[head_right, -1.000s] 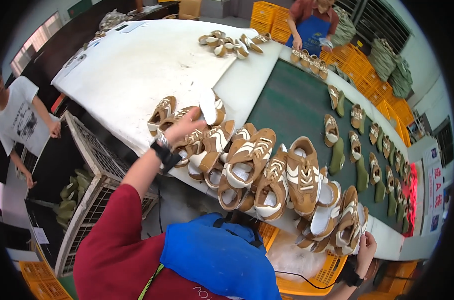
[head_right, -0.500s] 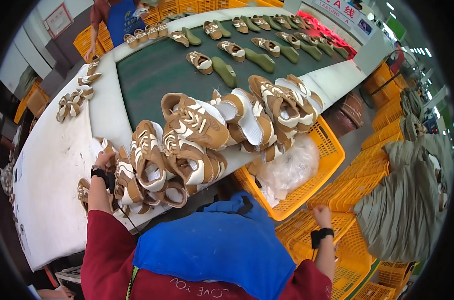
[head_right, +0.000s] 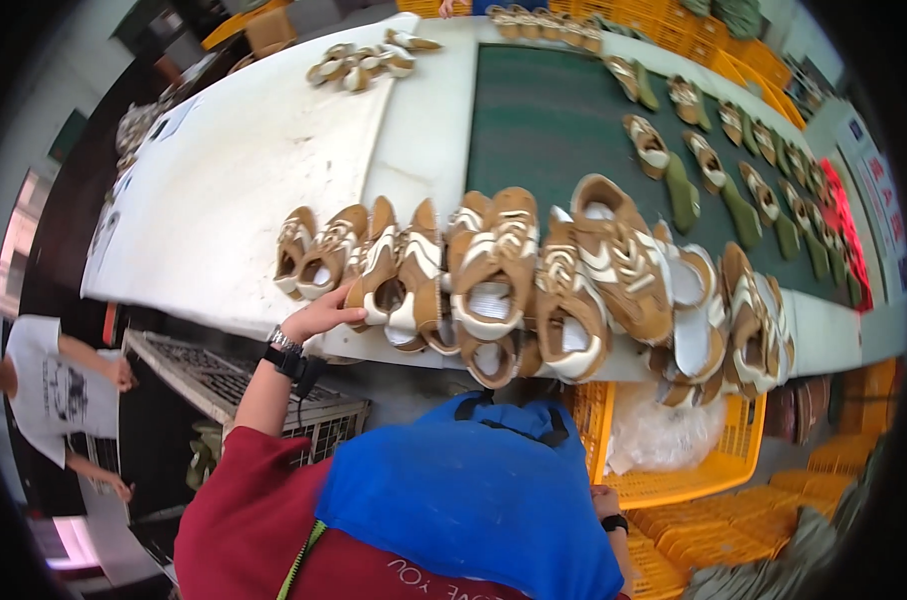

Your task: The recorder is assembling shoes by removing shoe lasts and placing finished shoes into a basket.

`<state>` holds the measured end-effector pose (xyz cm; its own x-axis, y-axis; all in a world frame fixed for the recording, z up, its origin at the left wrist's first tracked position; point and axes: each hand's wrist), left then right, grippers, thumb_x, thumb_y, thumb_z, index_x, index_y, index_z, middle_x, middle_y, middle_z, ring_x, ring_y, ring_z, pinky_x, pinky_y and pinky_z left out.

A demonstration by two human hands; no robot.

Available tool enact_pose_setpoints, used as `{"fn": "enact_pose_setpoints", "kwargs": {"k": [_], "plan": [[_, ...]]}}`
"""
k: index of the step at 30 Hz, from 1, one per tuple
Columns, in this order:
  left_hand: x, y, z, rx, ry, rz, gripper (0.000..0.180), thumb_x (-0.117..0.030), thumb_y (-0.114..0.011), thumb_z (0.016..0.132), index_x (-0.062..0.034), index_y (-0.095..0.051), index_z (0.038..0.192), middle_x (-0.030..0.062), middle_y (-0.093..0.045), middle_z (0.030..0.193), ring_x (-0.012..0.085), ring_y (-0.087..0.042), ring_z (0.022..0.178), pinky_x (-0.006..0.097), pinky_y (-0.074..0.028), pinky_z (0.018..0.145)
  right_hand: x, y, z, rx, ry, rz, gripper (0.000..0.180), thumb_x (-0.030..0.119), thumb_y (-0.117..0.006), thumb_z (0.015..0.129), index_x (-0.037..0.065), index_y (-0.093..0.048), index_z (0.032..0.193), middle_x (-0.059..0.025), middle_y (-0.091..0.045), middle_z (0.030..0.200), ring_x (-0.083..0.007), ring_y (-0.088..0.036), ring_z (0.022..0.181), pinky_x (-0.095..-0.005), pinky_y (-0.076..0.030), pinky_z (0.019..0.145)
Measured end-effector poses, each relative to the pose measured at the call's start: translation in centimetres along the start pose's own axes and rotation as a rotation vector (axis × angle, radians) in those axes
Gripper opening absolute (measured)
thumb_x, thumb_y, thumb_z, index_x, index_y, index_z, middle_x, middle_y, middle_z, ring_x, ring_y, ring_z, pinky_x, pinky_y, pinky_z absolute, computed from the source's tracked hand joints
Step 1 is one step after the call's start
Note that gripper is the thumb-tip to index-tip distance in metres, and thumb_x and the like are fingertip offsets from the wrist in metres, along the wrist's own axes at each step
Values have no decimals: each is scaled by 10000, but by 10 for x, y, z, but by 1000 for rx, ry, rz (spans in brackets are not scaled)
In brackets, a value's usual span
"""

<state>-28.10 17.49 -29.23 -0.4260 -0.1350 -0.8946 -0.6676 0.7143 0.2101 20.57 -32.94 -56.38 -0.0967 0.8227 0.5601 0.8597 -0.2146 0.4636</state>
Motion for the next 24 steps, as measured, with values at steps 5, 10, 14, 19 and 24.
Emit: {"fn": "enact_pose_setpoints", "kwargs": {"k": [5,10,14,19,24], "plan": [[21,53,1,-578,-81,70,608,-385,-632,807,1,-467,1247,162,-572,1135,205,-558,994,332,-447,860,35,40,37,68,-106,148,179,190,-535,894,16,-558,933,-106,-613,691,-158,-564,524,-269,-439,433],[63,99,7,-884,135,536,609,-370,-670,724,-55,-497,1216,175,-613,1052,302,-585,984,331,-467,820,59,41,18,49,-47,3,139,132,-557,854,10,-618,829,-66,-604,668,-134,-554,551,-269,-440,492],[63,90,24,-793,464,816,596,-262,-608,733,-164,-409,1286,145,-625,1044,294,-573,1015,436,-355,935,33,31,7,49,103,-151,189,169,-617,809,-15,-639,770,-62,-622,670,-130,-578,634,-305,-476,584],[60,113,26,-1064,402,687,426,-209,-576,726,-203,-543,1150,81,-638,1037,273,-592,980,427,-404,863,14,13,25,50,98,-172,200,177,-615,814,-18,-640,773,-68,-625,673,-138,-581,630,-310,-477,583],[-54,84,-31,-1077,64,595,401,-248,-566,717,-107,-571,1092,155,-647,900,337,-619,810,399,-492,719,-15,-3,20,34,55,-175,214,187,-613,819,-21,-641,778,-75,-628,677,-148,-584,625,-316,-478,582]]}}
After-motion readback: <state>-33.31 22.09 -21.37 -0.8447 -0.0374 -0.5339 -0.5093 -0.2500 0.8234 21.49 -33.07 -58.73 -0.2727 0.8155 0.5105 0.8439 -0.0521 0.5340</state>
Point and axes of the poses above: each hand's wrist, its own z-axis towards the middle knuckle, its own y-axis out of the back of the hand, x = y × z
